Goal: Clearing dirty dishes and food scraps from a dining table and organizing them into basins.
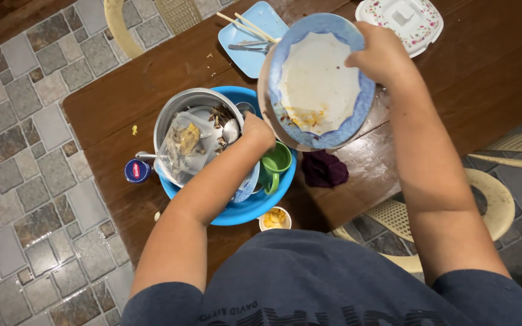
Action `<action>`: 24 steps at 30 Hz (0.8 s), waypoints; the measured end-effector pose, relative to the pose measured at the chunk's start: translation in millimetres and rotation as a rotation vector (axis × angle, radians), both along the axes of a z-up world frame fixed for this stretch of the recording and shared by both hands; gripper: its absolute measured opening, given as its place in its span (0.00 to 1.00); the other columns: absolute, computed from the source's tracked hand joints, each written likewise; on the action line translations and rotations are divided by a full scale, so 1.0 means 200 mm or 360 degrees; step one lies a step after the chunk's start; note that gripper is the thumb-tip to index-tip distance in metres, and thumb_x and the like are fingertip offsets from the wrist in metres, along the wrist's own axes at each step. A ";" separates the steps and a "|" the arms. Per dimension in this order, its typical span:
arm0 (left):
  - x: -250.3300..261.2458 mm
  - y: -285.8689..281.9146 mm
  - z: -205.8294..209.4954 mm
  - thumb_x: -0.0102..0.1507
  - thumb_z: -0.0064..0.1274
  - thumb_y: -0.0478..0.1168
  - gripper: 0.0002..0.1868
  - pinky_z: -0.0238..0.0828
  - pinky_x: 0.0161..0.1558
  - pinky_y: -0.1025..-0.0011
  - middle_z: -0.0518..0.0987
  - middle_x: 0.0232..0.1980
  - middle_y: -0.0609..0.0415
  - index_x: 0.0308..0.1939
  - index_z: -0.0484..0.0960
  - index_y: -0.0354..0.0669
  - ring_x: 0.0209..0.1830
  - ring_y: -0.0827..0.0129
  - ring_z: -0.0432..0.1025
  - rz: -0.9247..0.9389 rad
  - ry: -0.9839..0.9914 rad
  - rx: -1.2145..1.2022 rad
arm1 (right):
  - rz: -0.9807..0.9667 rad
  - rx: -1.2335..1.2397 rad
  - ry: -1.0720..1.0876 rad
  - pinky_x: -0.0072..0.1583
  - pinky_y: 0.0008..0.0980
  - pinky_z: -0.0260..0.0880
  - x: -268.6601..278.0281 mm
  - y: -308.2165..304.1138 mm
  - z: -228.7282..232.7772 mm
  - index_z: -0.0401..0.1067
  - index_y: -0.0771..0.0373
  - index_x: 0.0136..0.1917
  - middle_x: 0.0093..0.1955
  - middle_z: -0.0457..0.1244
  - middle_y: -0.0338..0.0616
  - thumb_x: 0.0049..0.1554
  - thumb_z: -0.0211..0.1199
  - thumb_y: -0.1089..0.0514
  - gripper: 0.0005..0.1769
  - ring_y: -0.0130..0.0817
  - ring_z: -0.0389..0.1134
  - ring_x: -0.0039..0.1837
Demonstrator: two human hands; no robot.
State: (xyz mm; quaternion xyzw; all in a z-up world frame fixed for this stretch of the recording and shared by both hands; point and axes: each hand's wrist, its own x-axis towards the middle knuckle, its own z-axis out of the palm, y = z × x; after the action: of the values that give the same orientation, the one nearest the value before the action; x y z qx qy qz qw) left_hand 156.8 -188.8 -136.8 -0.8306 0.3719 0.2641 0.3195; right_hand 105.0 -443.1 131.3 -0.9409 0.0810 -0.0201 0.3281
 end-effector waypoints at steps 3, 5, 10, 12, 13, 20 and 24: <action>-0.07 0.02 0.38 0.65 0.46 0.60 0.28 0.58 0.64 0.49 0.76 0.68 0.51 0.64 0.81 0.53 0.69 0.53 0.68 0.0022 0.0060 -0.0055 | 0.0111 -0.0274 -0.0072 0.56 0.48 0.70 0.07 0.13 0.04 0.73 0.62 0.65 0.50 0.70 0.60 0.48 0.69 0.61 0.30 0.56 0.72 0.53; -0.11 0.04 0.53 0.64 0.49 0.58 0.28 0.58 0.64 0.47 0.76 0.69 0.52 0.65 0.80 0.54 0.70 0.53 0.68 0.0037 0.0108 -0.0061 | 0.0161 -0.0412 -0.0165 0.55 0.50 0.70 0.11 0.21 0.01 0.72 0.62 0.67 0.49 0.70 0.62 0.48 0.68 0.61 0.32 0.58 0.71 0.52; -0.08 0.03 0.37 0.63 0.49 0.56 0.28 0.58 0.64 0.45 0.76 0.69 0.52 0.65 0.81 0.54 0.70 0.51 0.68 0.0064 0.0113 -0.0009 | 0.0226 -0.0666 -0.0158 0.51 0.56 0.70 0.13 0.51 0.11 0.70 0.58 0.68 0.46 0.69 0.63 0.47 0.67 0.58 0.34 0.62 0.70 0.49; -0.08 0.04 0.31 0.65 0.47 0.56 0.27 0.59 0.62 0.44 0.76 0.68 0.51 0.63 0.82 0.51 0.69 0.49 0.68 0.0038 0.0072 -0.0028 | 0.0326 -0.0736 -0.0081 0.50 0.57 0.71 0.12 0.61 0.12 0.68 0.57 0.67 0.45 0.69 0.60 0.47 0.65 0.60 0.33 0.61 0.71 0.49; -0.08 0.05 0.32 0.65 0.47 0.56 0.27 0.59 0.62 0.44 0.76 0.68 0.51 0.63 0.82 0.51 0.69 0.49 0.68 0.0039 0.0073 -0.0030 | 0.0328 -0.0737 -0.0081 0.50 0.57 0.71 0.13 0.64 0.09 0.68 0.57 0.67 0.45 0.69 0.60 0.47 0.65 0.60 0.33 0.61 0.71 0.49; -0.04 0.14 -0.02 0.66 0.37 0.61 0.34 0.53 0.69 0.51 0.70 0.73 0.50 0.70 0.73 0.50 0.73 0.50 0.62 0.0082 0.0094 -0.0284 | 0.0437 -0.0661 -0.0116 0.50 0.57 0.71 0.15 0.87 0.01 0.64 0.53 0.66 0.53 0.66 0.60 0.49 0.64 0.57 0.30 0.61 0.71 0.51; -0.07 0.10 0.10 0.63 0.41 0.59 0.34 0.53 0.69 0.52 0.68 0.75 0.51 0.71 0.72 0.52 0.74 0.52 0.61 -0.0026 0.0067 -0.0403 | 0.0413 -0.0366 0.0109 0.55 0.57 0.69 0.19 0.94 -0.04 0.61 0.46 0.70 0.63 0.60 0.65 0.55 0.61 0.43 0.31 0.65 0.68 0.56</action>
State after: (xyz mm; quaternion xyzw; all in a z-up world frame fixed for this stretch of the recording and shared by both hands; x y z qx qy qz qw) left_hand 143.1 -168.0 -116.6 -0.8555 0.4156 0.2298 0.2064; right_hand 143.1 -255.1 123.1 -0.9750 -0.0328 0.0454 0.2152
